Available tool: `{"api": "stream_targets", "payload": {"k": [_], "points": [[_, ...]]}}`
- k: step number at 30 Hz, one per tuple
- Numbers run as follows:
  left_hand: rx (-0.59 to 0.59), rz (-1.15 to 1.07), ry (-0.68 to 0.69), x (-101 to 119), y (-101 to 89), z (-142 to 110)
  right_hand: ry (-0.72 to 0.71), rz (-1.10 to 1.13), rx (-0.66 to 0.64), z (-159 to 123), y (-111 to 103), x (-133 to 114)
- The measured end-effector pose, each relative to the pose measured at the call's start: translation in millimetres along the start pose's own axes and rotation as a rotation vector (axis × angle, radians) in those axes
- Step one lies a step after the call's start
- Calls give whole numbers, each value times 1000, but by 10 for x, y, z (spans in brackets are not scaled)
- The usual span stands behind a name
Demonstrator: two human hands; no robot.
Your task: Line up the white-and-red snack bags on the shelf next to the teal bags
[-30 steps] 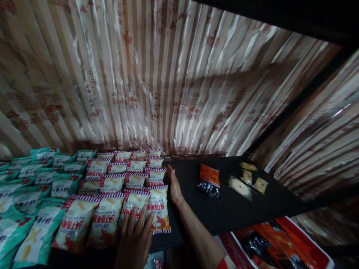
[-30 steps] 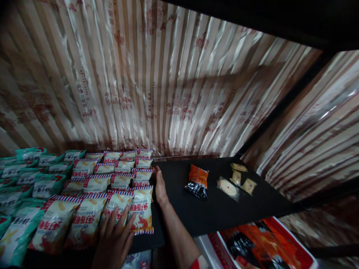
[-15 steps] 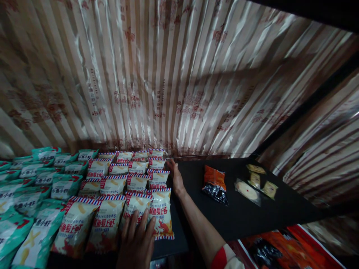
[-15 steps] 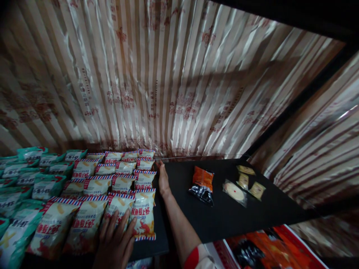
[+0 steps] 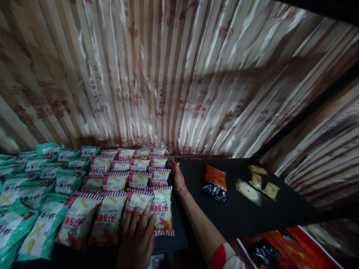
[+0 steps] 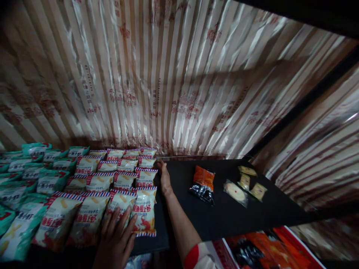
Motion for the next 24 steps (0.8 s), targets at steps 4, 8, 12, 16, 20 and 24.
{"api": "stream_targets", "payload": {"k": [4,8,12,16,20,24], "points": [[-17,17,27,16,-30,3,-110,-21,77,-306,-332,-102],[-30,13,82,78,-105,-23,-195,-40,180,-849,-683,-175],[-76,-94,168,272,-237,-173,-259,-113,218,-1557,-959,-172],[-146,-277,237,584,-423,-549,-245,-262,163,-2207,-1115,26],[-378,-430,84,748,-360,-1020,-167,-443,-74,-2607,-1019,484],[-603,-447,-382,465,-28,-1467,-12,-864,-246,-2719,-970,1156]]}}
Point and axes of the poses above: each hand's wrist, its own z-axis towards the middle knuckle, its own y-axis out of the palm, x = y × z, the point moved 9 cm from there along z, towards the middle knuckle, and after that the axes turned 11 degrees about x, right-handed, at the moved point
